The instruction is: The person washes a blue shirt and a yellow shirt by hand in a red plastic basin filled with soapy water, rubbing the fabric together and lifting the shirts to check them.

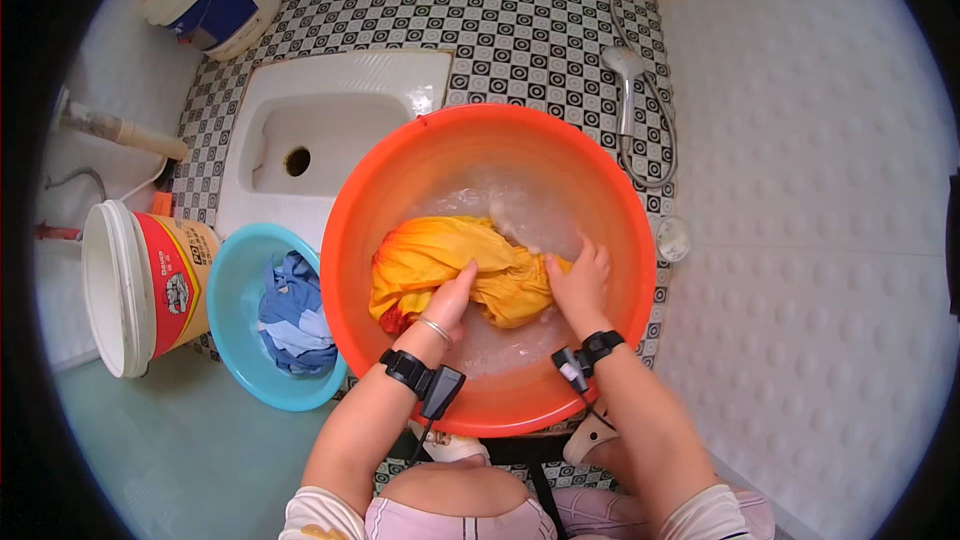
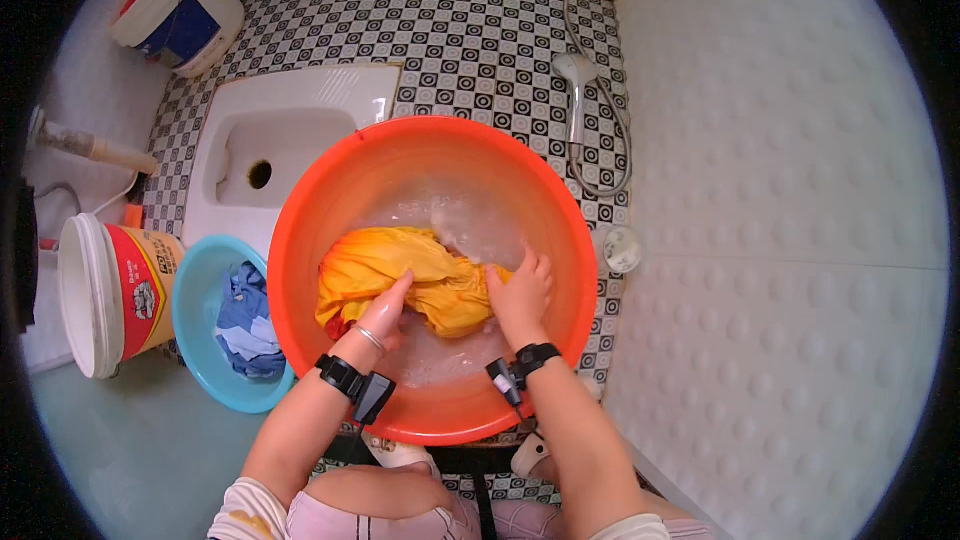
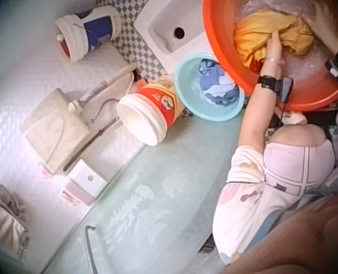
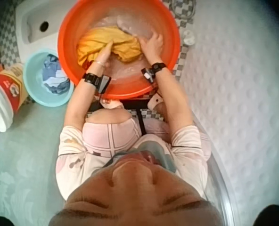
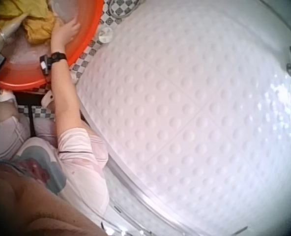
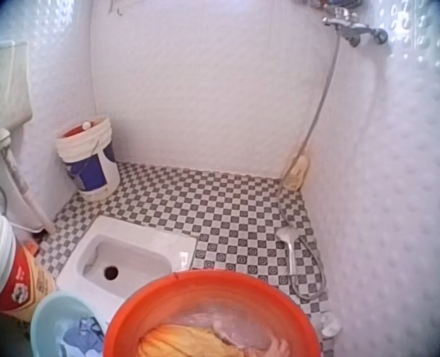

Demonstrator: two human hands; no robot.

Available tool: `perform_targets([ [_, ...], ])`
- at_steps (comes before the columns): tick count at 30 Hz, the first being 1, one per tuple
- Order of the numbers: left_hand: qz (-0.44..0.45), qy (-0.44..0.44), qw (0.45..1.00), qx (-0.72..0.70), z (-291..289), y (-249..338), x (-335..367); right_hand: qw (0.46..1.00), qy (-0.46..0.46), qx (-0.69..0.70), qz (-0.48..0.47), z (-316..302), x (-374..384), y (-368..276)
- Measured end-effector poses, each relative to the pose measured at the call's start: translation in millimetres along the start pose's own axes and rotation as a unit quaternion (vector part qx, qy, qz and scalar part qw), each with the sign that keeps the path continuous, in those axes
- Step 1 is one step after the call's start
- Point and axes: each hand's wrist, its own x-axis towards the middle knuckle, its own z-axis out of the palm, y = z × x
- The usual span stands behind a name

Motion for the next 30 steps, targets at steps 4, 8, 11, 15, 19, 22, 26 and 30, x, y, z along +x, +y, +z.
perform_targets([
  [4,-0.131,0.083,0.986,-0.056,47,2,-9,0.975,-0.048,0.048,0.212,57,-28,-7],
  [8,-0.111,-0.094,0.977,-0.155,19,10,-14,0.961,-0.08,0.259,-0.044,64,-56,-27],
  [11,0.031,-0.091,0.964,-0.246,8,21,-14,0.924,-0.102,0.335,-0.156,28,-70,-67],
  [15,-0.015,-0.104,0.966,-0.235,14,30,-25,0.917,-0.093,0.298,-0.248,-7,-71,-91],
  [19,0.019,-0.115,0.969,-0.217,-1,11,2,0.893,-0.044,0.302,-0.331,-1,-57,-86],
  [22,0.014,-0.098,0.969,-0.228,11,-3,10,0.9,-0.065,0.114,-0.416,18,-38,-52],
  [26,0.0,-0.007,0.995,-0.096,20,5,-7,0.969,-0.135,0.064,-0.198,-4,3,-11],
  [30,-0.079,0.061,0.988,0.116,3,13,-18,0.982,-0.102,-0.141,-0.077,-19,30,22],
])
